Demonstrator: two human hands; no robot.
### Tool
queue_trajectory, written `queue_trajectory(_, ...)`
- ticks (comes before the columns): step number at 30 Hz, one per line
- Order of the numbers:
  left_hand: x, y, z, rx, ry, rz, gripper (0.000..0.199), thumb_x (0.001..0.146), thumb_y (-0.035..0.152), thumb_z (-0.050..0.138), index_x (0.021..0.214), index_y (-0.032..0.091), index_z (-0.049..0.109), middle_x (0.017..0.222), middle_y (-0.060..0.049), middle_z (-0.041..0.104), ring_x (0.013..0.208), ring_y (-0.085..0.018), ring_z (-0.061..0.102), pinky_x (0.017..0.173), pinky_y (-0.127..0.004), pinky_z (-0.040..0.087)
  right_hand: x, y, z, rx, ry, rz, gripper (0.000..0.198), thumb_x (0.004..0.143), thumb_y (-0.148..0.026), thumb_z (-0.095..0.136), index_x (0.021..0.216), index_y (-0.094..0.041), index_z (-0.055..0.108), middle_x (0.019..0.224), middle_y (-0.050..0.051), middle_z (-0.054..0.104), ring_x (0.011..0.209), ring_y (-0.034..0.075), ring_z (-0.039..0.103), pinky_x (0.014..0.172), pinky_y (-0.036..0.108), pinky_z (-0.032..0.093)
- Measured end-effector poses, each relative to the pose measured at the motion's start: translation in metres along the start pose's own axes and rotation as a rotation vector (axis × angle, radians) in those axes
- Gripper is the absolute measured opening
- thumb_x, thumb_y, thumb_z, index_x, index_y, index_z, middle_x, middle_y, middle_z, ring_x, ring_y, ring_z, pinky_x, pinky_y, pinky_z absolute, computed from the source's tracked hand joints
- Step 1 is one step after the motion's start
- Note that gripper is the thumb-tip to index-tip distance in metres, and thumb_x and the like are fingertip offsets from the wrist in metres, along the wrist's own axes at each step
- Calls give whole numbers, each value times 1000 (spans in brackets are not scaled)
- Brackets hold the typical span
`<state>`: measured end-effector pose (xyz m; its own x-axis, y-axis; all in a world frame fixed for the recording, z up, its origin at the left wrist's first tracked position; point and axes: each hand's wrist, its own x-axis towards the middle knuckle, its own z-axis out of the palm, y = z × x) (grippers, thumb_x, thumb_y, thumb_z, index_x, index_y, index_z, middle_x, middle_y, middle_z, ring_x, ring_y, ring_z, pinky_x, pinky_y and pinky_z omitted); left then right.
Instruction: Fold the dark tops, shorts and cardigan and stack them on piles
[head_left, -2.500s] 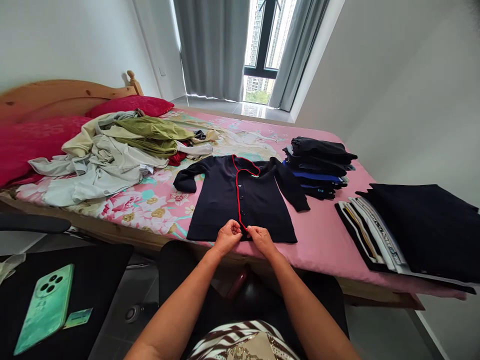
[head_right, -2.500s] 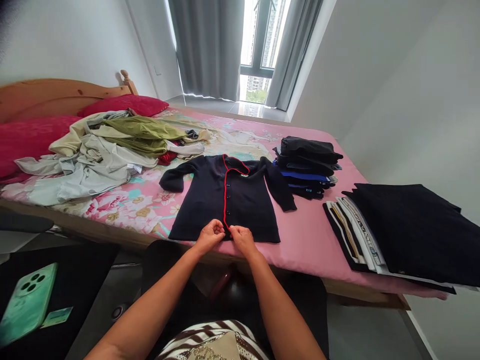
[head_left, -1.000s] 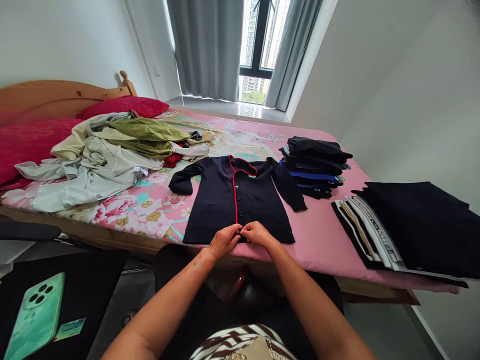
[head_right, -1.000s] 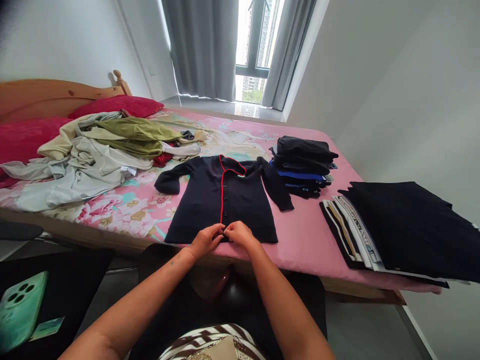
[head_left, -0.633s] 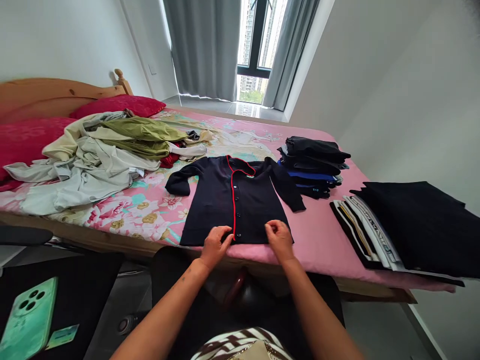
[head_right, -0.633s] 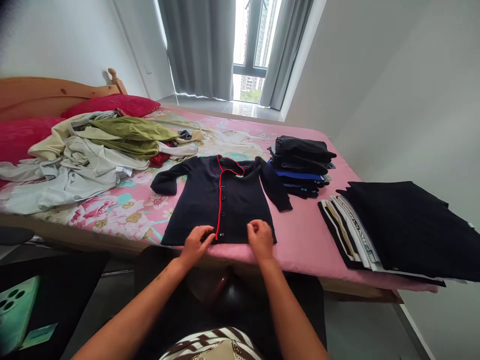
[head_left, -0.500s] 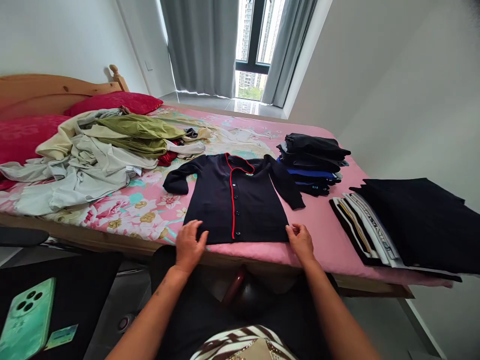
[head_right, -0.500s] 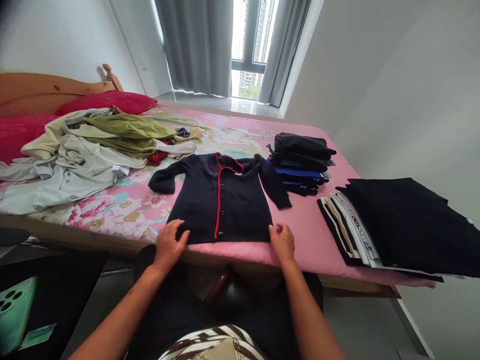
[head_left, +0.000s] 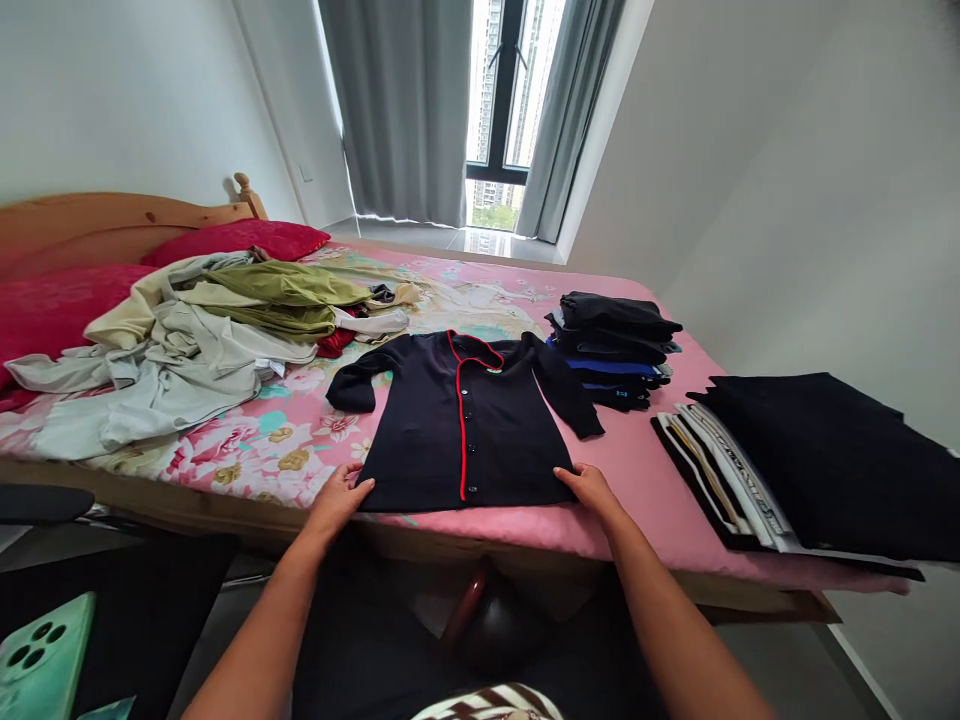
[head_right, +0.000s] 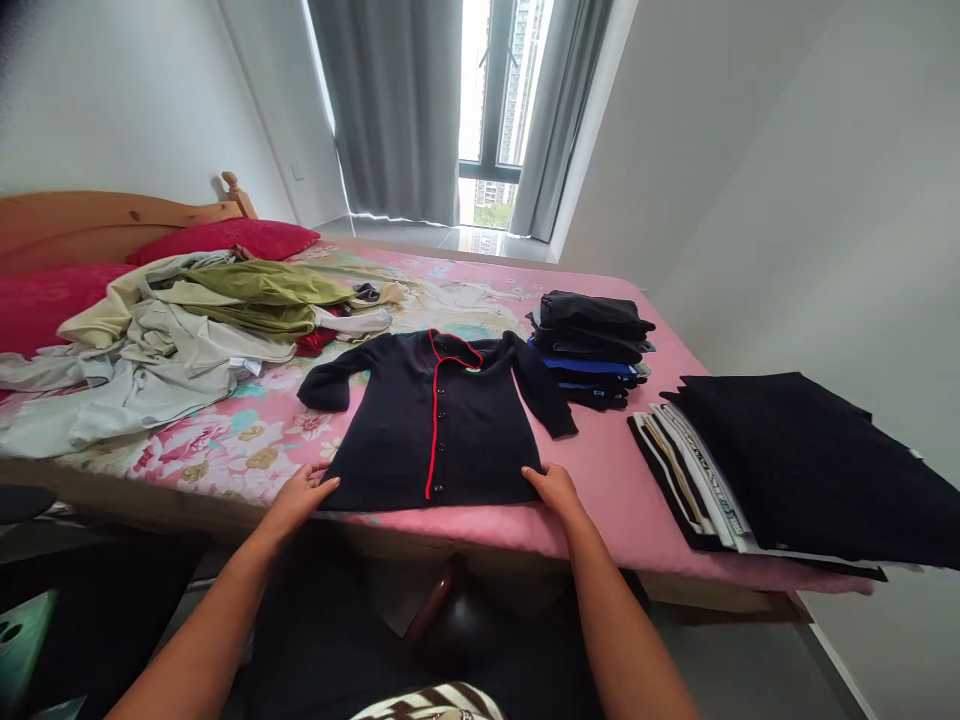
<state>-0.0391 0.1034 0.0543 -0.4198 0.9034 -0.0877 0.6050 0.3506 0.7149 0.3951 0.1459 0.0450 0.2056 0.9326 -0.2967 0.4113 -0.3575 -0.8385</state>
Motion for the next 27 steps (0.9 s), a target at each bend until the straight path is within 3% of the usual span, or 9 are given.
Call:
queue_trajectory(4,-2,-5,-3,153,106,57,37,72,30,59,107,18,57,91,-6,68,92,-24,64,86,-39,49,-7,8,-1,195,-67,63,21,68,-34,68,74,-15,62,58,2,61,53,15,58,44,22,43)
queue_trajectory(7,-28,15,12,227,264,319,39,76,31,56,112,16,55,106,-11,63,105,-27,58,96,-44,43,-11,12,1,334,-110,106,21,69,-33,68,75,-15,58,55,0,58,44,11,53,37,19,38)
queue_trajectory(9,-56,40,33,162,179,541,41,79,32,55,116,17,52,114,-12,61,111,-26,55,99,-43,41,-13,13,2,409,-130,123,22,70,-33,68,75,-15,56,56,1,58,44,11,52,35,18,37)
queue_trajectory(11,-85,71,62,99,-27,747,45,79,27,55,123,22,48,124,-10,57,119,-25,51,103,-44,39,-17,13,3,464,-129,119,23,70,-35,67,74,-15,55,58,1,58,45,10,52,36,18,38)
queue_trajectory(14,-118,119,114,87,-252,942,66,72,16,58,135,22,38,142,-10,43,132,-26,37,108,-48,34,-24,7,2,528,-115,75,27,69,-39,67,80,-15,60,66,1,62,52,11,54,40,19,42)
queue_trajectory(18,-128,169,173,109,-244,921,79,63,3,54,139,16,35,147,-15,35,137,-30,29,110,-51,29,-37,-11,1,589,-114,-34,34,66,-42,68,87,-15,63,78,2,65,69,14,58,55,22,47)
queue_trajectory(21,-121,187,191,68,-159,831,74,65,1,49,137,15,39,141,-17,43,132,-29,38,106,-50,35,-50,-26,2,542,-79,-140,33,68,-45,66,80,-15,61,74,0,62,70,12,55,59,22,44)
queue_trajectory(24,-113,188,183,-23,-164,813,66,70,2,44,134,18,44,134,-12,53,125,-23,48,104,-44,40,-63,-36,7,510,-60,-261,33,68,-47,66,67,-15,55,64,-2,55,63,10,49,57,21,40)
queue_trajectory(27,-110,182,151,-98,-284,811,64,71,3,43,133,20,48,132,-8,56,121,-20,52,104,-39,41,-74,-39,11,621,-118,-173,38,70,-53,64,68,-16,54,60,-3,50,53,8,45,49,21,38)
